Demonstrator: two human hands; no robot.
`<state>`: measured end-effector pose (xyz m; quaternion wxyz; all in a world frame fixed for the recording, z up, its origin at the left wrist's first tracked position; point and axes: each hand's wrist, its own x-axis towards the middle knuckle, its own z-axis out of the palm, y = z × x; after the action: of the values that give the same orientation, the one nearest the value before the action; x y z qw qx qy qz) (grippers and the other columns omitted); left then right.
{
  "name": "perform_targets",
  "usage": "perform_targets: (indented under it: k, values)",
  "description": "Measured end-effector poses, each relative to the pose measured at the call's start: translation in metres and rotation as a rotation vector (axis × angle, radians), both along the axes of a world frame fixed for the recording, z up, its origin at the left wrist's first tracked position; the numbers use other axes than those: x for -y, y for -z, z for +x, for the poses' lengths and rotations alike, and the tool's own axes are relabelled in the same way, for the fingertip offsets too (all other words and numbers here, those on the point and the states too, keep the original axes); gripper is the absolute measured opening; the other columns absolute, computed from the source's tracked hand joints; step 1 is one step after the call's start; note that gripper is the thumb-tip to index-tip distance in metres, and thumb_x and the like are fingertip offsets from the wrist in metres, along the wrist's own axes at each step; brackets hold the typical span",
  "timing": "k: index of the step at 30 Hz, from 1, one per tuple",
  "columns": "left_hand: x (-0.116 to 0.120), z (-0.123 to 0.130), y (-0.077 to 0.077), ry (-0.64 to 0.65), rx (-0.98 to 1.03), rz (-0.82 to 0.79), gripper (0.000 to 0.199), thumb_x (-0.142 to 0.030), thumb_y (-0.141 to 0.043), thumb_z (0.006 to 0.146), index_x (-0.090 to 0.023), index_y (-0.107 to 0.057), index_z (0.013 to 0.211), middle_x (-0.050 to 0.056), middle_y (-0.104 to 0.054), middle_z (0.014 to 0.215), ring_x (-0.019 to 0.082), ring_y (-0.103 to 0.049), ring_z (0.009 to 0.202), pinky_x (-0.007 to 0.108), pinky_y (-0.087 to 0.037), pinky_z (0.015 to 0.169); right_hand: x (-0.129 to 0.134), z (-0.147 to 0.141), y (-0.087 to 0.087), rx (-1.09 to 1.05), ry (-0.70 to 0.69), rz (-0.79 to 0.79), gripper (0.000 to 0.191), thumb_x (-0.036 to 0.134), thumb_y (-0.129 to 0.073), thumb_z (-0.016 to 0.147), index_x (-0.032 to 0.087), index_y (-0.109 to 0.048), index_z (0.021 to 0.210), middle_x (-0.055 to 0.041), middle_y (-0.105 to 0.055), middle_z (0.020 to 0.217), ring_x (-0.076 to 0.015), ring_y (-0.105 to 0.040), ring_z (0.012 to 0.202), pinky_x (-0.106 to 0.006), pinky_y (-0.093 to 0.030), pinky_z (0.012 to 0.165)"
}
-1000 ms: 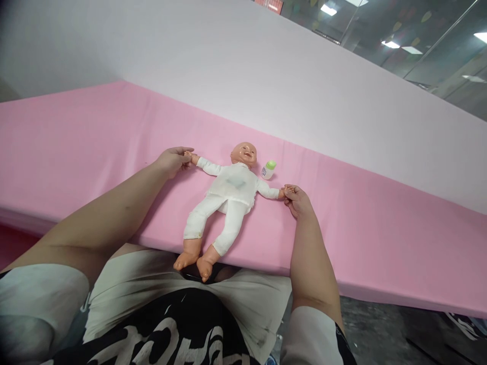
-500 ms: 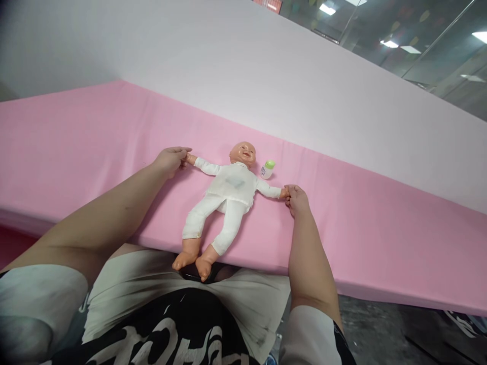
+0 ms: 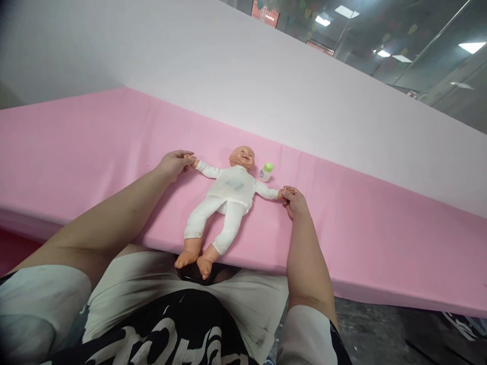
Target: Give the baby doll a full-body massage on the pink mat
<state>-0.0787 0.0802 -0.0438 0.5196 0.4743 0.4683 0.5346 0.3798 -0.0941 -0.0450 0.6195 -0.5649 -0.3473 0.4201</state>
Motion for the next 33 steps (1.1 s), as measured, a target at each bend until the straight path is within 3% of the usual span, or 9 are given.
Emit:
perform_targets:
  k: [4, 10, 15, 18, 22, 29, 33]
  values:
    - [0.0016, 0.0008, -0.0011, -0.015, 0.004, 0.026, 0.032, -0.025, -0.085, 0.070, -0.013, -0.079, 0.099, 0.004, -0.068, 0.071, 0.010, -0.052, 0.050, 0.025, -0.043, 0.049, -0.0021, -0.0042, 0.0015, 0.024, 0.054, 0.009, 0.045, 0.038, -0.098, 0.056, 0.022, -0.067, 0.084, 0.0049, -0.062, 0.066, -0.0061, -0.041, 0.049, -0.018, -0.030, 0.041]
    - [0.0018, 0.0033, -0.0042, -0.070, -0.005, -0.032, 0.024, -0.026, -0.077, 0.079, -0.013, -0.077, 0.099, 0.005, -0.068, 0.072, 0.011, -0.051, 0.049, 0.026, -0.044, 0.048, -0.0046, -0.0056, 0.0040, 0.058, 0.120, 0.005, 0.042, 0.052, -0.091, 0.068, 0.022, -0.066, 0.081, 0.0004, -0.069, 0.073, -0.0054, -0.039, 0.046, -0.019, -0.028, 0.038]
    - [0.0004, 0.0035, -0.0041, -0.055, 0.026, -0.064, 0.027, -0.018, -0.073, 0.077, -0.013, -0.075, 0.103, 0.006, -0.067, 0.073, 0.012, -0.053, 0.049, 0.027, -0.045, 0.050, -0.0034, -0.0023, 0.0035, 0.052, 0.115, -0.003, 0.036, 0.041, -0.089, 0.070, 0.024, -0.071, 0.095, 0.0016, -0.067, 0.072, -0.0079, -0.046, 0.050, -0.020, -0.038, 0.043]
    - [0.0005, 0.0040, -0.0041, -0.038, 0.047, -0.070, 0.038, -0.012, -0.074, 0.071, -0.012, -0.073, 0.109, 0.006, -0.067, 0.075, 0.012, -0.054, 0.051, 0.028, -0.047, 0.053, 0.0007, -0.0011, 0.0013, 0.033, 0.064, 0.002, 0.043, 0.034, -0.090, 0.065, 0.024, -0.073, 0.102, -0.0013, -0.074, 0.087, -0.0084, -0.052, 0.056, -0.022, -0.046, 0.050]
    - [0.0022, 0.0036, -0.0047, -0.012, 0.036, -0.059, 0.041, -0.012, -0.077, 0.068, -0.014, -0.073, 0.108, 0.005, -0.067, 0.076, 0.011, -0.054, 0.052, 0.028, -0.048, 0.055, 0.0044, -0.0016, 0.0001, 0.070, -0.027, 0.002, 0.055, 0.031, -0.094, 0.056, 0.024, -0.071, 0.105, -0.0034, -0.077, 0.099, -0.0099, -0.056, 0.061, -0.023, -0.046, 0.050]
    - [0.0033, 0.0018, -0.0030, 0.008, 0.007, 0.010, 0.025, -0.020, -0.080, 0.069, -0.014, -0.076, 0.093, 0.002, -0.063, 0.067, 0.011, -0.048, 0.049, 0.026, -0.037, 0.048, 0.0004, -0.0059, 0.0047, 0.158, 0.021, -0.011, 0.049, 0.045, -0.097, 0.059, 0.023, -0.061, 0.083, 0.0065, -0.059, 0.062, -0.0080, -0.044, 0.046, -0.021, -0.032, 0.040]
    - [0.0017, 0.0025, -0.0026, -0.022, -0.017, 0.006, 0.020, -0.028, -0.080, 0.075, -0.015, -0.076, 0.090, 0.003, -0.062, 0.064, 0.011, -0.046, 0.048, 0.026, -0.035, 0.048, -0.0002, -0.0076, 0.0061, 0.178, 0.043, -0.003, 0.053, 0.061, -0.092, 0.066, 0.024, -0.056, 0.076, 0.0073, -0.053, 0.054, -0.0071, -0.035, 0.041, -0.021, -0.026, 0.037]
